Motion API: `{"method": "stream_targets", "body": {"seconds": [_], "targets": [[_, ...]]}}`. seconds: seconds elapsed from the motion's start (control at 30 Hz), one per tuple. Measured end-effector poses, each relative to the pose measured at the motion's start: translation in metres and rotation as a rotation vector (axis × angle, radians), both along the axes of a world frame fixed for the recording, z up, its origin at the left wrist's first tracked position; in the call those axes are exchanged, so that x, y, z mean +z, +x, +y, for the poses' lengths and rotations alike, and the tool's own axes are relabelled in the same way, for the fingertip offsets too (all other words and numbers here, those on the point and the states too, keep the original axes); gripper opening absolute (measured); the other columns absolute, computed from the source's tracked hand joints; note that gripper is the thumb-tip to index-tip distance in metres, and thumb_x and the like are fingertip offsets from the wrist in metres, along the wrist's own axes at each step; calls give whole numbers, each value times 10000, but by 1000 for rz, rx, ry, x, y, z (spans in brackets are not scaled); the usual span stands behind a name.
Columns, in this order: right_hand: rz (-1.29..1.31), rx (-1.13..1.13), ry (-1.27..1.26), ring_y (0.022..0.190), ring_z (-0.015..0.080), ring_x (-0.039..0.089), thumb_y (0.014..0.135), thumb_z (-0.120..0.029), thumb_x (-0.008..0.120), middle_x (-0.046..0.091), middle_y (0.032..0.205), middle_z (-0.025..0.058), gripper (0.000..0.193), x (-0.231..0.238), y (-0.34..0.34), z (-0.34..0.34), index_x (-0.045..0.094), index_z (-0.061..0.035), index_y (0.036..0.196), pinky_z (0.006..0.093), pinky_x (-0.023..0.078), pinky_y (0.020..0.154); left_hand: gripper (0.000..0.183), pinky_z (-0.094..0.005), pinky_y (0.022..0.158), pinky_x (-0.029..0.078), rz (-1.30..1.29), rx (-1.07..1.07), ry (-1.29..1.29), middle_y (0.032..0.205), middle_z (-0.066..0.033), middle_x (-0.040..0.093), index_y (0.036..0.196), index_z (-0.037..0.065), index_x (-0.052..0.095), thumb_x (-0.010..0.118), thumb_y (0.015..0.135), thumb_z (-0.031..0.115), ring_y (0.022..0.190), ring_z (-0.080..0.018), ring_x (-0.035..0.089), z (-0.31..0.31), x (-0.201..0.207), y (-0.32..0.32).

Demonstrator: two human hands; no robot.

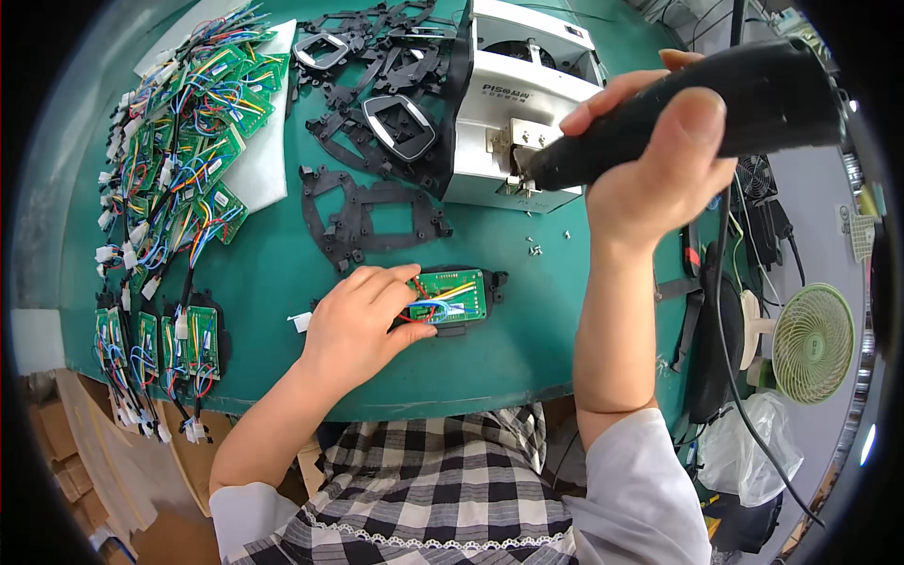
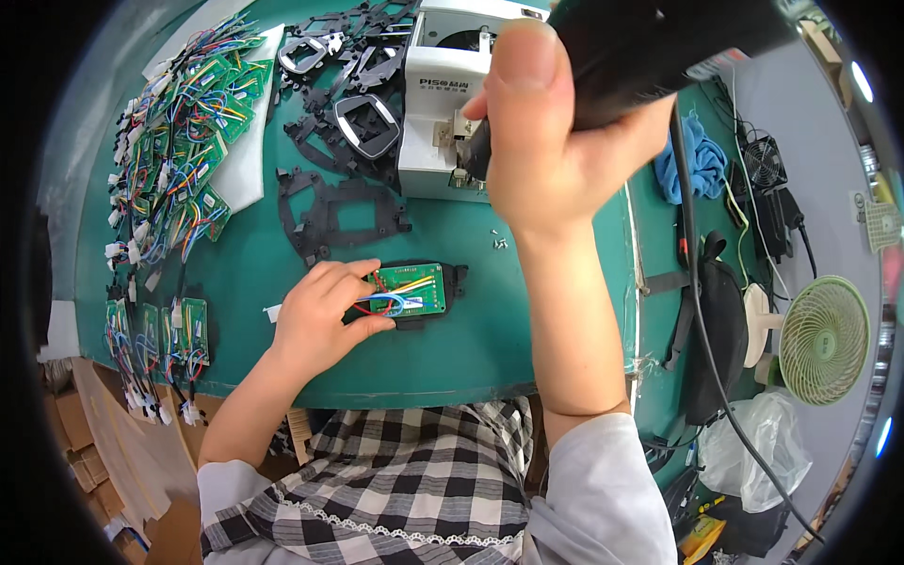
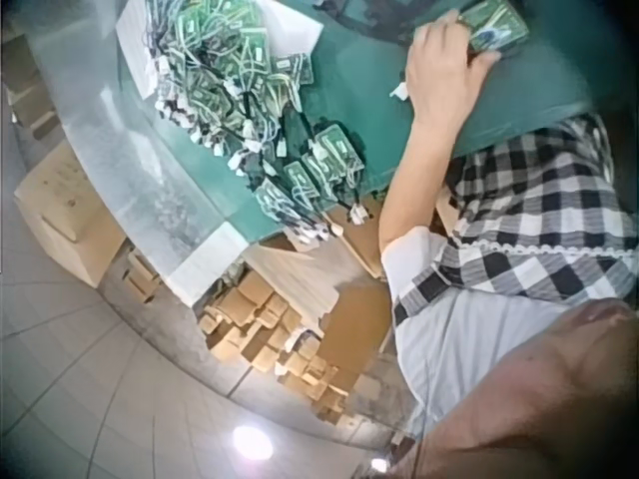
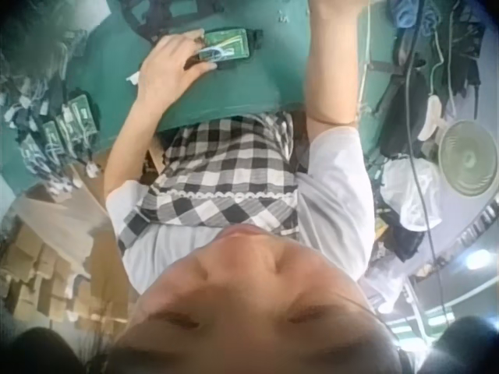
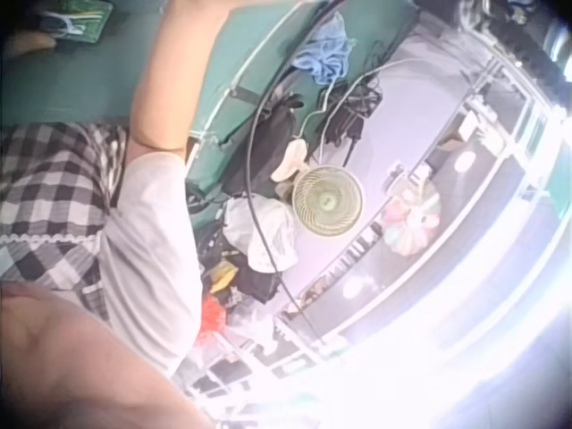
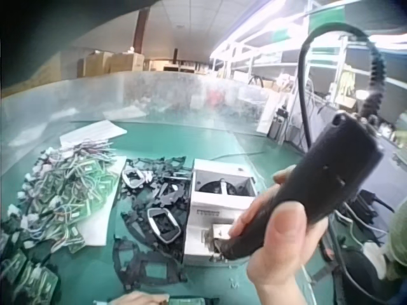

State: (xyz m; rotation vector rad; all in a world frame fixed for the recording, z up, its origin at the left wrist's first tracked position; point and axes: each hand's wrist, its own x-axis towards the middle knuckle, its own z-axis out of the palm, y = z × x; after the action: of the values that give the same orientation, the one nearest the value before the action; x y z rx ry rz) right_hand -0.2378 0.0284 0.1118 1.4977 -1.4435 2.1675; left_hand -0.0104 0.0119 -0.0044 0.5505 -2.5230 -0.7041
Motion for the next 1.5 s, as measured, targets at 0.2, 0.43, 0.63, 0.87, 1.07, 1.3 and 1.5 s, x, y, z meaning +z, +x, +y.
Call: {"method": "stream_targets", "body": {"seconds": [0.2, 0.43, 0.63, 0.87, 1.07, 1.3, 1.5], "targets": [[-183, 215, 263, 439, 200, 548, 821, -669, 542, 544, 630, 125, 808, -33, 26, 46, 383, 56, 1140, 292, 467, 409, 394, -386, 809, 501, 0, 23, 1, 1143, -107, 647, 889, 26, 608, 818, 641, 250, 951, -294, 610, -4, -6, 1], [-238, 219, 294, 449, 186, 555, 805, -664, 589, 559, 630, 130, 817, -48, 37, 59, 393, 61, 1126, 271, 472, 422, 389, -387, 808, 496, 4, 27, 10, 1142, -106, 647, 890, 28, 607, 816, 643, 245, 948, -292, 607, -3, -4, 1], [-380, 438, 104, 539, 129, 556, 735, -416, 779, 568, 635, 60, 747, -64, 49, 62, 427, 101, 1145, 223, 413, 514, 368, -383, 809, 501, -5, 31, 1, 1139, -98, 646, 895, 33, 616, 804, 657, 242, 954, -282, 605, -2, -4, 1], [-159, 459, 269, 482, 170, 571, 720, -713, 657, 576, 620, 113, 854, -61, 44, 67, 403, 4, 1108, 257, 474, 455, 322, -385, 808, 500, 1, 9, 3, 1119, -98, 653, 888, 30, 626, 789, 679, 213, 951, -279, 605, -4, -2, 2], [-127, 77, 82, 429, 178, 538, 858, -664, 481, 557, 566, 118, 763, -25, 9, 40, 387, 46, 1120, 272, 441, 435, 324, -385, 806, 504, 26, 6, 1, 1115, -99, 658, 878, 26, 648, 798, 665, 219, 946, -281, 616, -5, -6, 3], [77, -78, -37, 440, 224, 568, 896, -633, 453, 553, 596, 149, 762, 8, -12, 2, 384, 103, 1081, 303, 474, 432, 328, -368, 783, 523, 61, -1, -28, 1109, -93, 662, 870, 21, 673, 806, 646, 222, 928, -269, 629, -5, -6, -1], [62, -26, 8, 435, 208, 559, 908, -561, 470, 560, 594, 147, 668, -1, -2, -3, 420, 90, 1053, 294, 475, 441, 323, -363, 782, 527, 81, 14, -16, 1105, -85, 663, 859, 21, 678, 813, 634, 210, 928, -264, 632, -5, -7, -1]]}}
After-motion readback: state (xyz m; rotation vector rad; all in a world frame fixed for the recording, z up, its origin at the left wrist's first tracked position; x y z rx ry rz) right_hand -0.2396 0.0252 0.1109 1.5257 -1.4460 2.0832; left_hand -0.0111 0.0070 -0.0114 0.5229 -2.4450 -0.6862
